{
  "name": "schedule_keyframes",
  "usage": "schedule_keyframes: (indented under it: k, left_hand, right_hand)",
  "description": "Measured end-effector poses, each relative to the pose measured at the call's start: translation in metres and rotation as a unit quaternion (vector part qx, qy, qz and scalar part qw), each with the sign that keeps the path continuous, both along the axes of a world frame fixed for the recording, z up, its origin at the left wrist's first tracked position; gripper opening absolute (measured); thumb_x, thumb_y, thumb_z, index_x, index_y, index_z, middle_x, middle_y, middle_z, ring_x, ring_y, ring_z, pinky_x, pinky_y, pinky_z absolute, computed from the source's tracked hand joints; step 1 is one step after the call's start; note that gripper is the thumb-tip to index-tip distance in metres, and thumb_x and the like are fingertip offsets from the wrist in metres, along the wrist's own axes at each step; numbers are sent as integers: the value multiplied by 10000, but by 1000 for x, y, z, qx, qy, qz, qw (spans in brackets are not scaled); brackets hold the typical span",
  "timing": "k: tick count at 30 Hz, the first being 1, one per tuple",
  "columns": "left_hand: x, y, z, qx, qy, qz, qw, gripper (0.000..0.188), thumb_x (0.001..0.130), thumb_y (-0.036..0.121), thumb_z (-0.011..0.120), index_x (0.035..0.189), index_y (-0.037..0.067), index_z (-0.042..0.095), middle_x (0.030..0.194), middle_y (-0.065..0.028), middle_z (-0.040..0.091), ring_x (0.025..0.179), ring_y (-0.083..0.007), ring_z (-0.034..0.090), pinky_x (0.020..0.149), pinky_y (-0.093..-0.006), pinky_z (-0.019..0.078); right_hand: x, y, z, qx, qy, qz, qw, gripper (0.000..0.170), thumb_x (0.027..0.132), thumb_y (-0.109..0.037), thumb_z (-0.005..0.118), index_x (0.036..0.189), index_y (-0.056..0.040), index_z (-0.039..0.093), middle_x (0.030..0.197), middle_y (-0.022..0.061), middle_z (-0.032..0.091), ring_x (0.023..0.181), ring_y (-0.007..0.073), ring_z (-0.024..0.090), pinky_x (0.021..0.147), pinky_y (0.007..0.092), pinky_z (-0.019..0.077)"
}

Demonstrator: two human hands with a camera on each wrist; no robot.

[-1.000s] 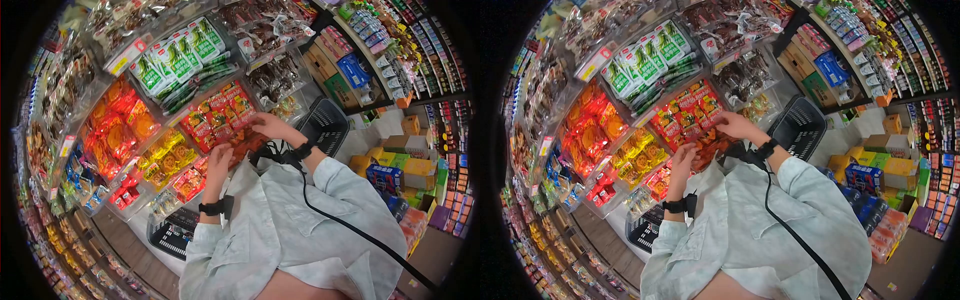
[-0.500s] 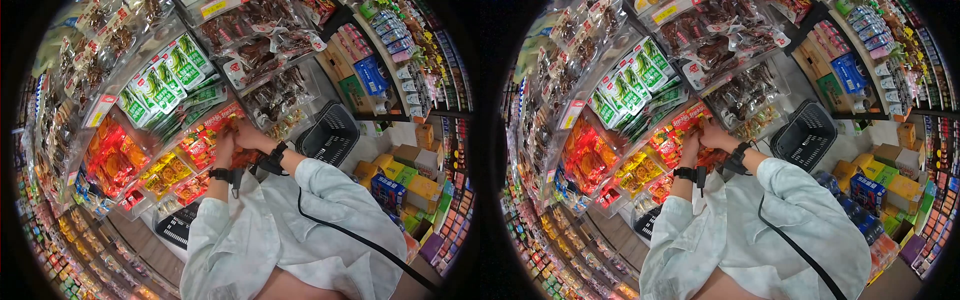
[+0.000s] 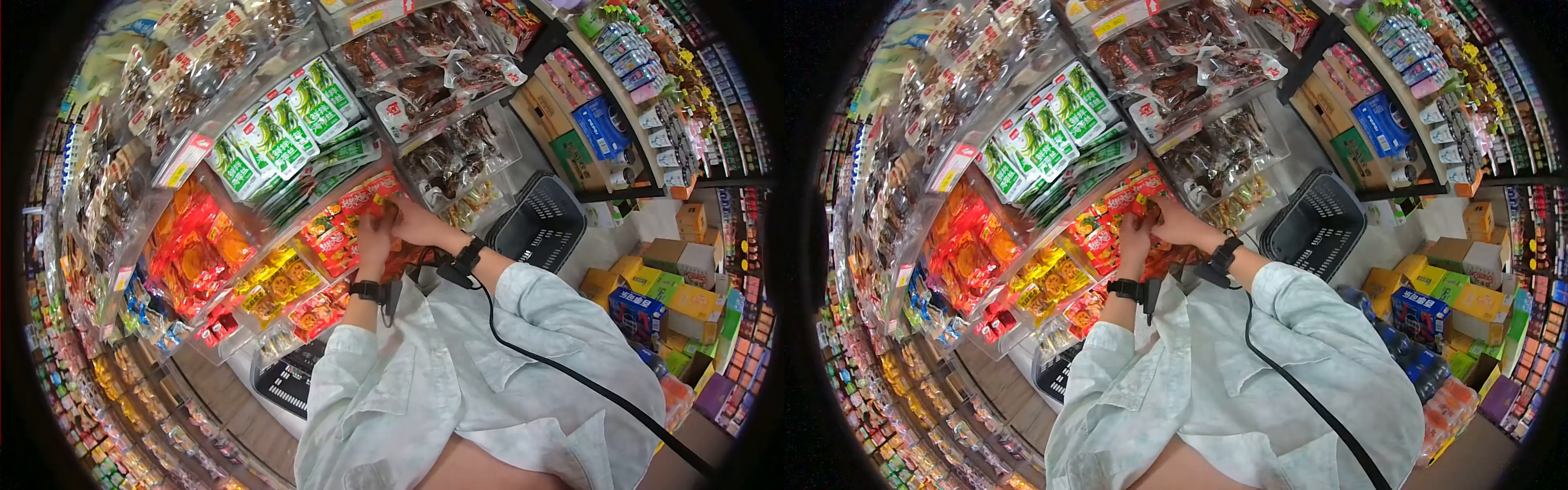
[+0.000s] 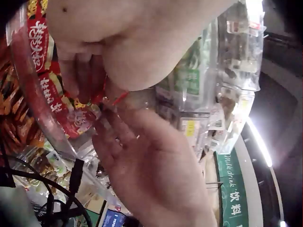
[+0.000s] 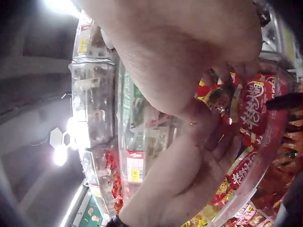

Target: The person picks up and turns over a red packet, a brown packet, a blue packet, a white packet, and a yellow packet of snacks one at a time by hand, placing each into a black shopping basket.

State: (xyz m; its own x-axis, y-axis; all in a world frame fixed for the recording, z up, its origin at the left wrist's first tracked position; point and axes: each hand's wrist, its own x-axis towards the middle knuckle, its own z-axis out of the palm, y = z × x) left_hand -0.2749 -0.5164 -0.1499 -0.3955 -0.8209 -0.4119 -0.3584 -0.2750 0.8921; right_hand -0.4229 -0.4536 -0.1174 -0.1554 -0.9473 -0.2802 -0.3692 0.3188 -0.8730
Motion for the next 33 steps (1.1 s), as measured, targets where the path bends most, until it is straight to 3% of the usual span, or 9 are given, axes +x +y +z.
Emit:
schedule_keyframes:
  k: [1, 4, 7, 8, 11, 12, 21, 28, 33]
  left_hand:
    - [4, 0, 5, -14, 0, -9, 1000, 147, 1006, 119, 664, 1062, 13, 580, 965, -68, 685, 842, -135, 643, 754, -305, 528]
    - [31, 3, 14, -80, 102, -19, 991, 234, 981, 187, 698, 1039, -7, 580, 896, -78, 671, 791, -162, 630, 712, -321, 506]
    - [68, 18, 55, -30, 141, -51, 988, 191, 991, 144, 680, 1042, 10, 553, 849, -52, 624, 766, -125, 595, 680, -290, 491]
    - [80, 26, 85, -24, 122, -60, 990, 170, 1004, 129, 662, 1041, 25, 533, 861, -40, 615, 783, -99, 586, 675, -268, 487]
    - [116, 46, 105, 13, 164, -49, 985, 159, 1015, 123, 650, 1048, 26, 528, 886, -32, 617, 785, -96, 587, 683, -273, 499]
    - [127, 54, 110, 58, 195, -46, 978, 145, 1025, 105, 635, 1098, 19, 543, 969, -29, 646, 840, -92, 603, 733, -271, 513]
    - [183, 111, 128, 109, 266, -128, 949, 230, 1038, 105, 618, 1251, 21, 596, 1149, -25, 684, 986, -68, 627, 881, -261, 514]
    - [203, 145, 130, 72, 222, -129, 964, 237, 1034, 78, 605, 1255, -5, 600, 1169, -28, 687, 1021, -75, 630, 910, -266, 509]
    - [197, 192, 147, 46, 233, -65, 969, 198, 1033, 77, 613, 1207, -18, 605, 1134, -44, 693, 1029, -89, 642, 902, -268, 521]
  right_hand:
    - [1, 3, 0, -33, 14, -10, 999, 777, 845, -159, 699, 1535, 18, 388, 1207, 233, 671, 1084, 278, 671, 908, 355, 522]
    - [6, 21, 16, -54, -67, -77, 993, 738, 868, -151, 729, 1520, 10, 425, 1193, 173, 682, 1063, 231, 658, 872, 360, 527]
    - [15, 42, 29, -57, -36, -64, 996, 611, 903, -137, 734, 1445, 10, 493, 1123, 102, 679, 999, 178, 641, 836, 342, 525]
    - [22, 48, 56, -21, -127, -56, 990, 395, 905, -139, 726, 1251, 8, 603, 949, 75, 683, 835, 134, 642, 755, 295, 521]
    - [47, 75, 80, -12, -170, -28, 985, 231, 930, -102, 710, 1108, -2, 601, 897, 14, 665, 827, 84, 607, 743, 272, 508]
    - [58, 83, 86, -8, -183, -38, 982, 190, 943, -92, 713, 1075, -14, 601, 918, -7, 655, 833, 66, 599, 740, 257, 504]
    - [130, 141, 123, 9, -223, -83, 971, 204, 972, -45, 694, 1152, -23, 601, 1093, -4, 668, 994, 69, 631, 871, 259, 527]
    - [146, 172, 140, -6, -223, -6, 975, 334, 963, -62, 712, 1269, 4, 596, 1163, 25, 683, 1054, 96, 639, 942, 287, 531]
    - [131, 199, 142, -3, -180, 64, 982, 398, 949, -60, 723, 1318, 9, 590, 1187, 47, 689, 1074, 112, 644, 947, 309, 541]
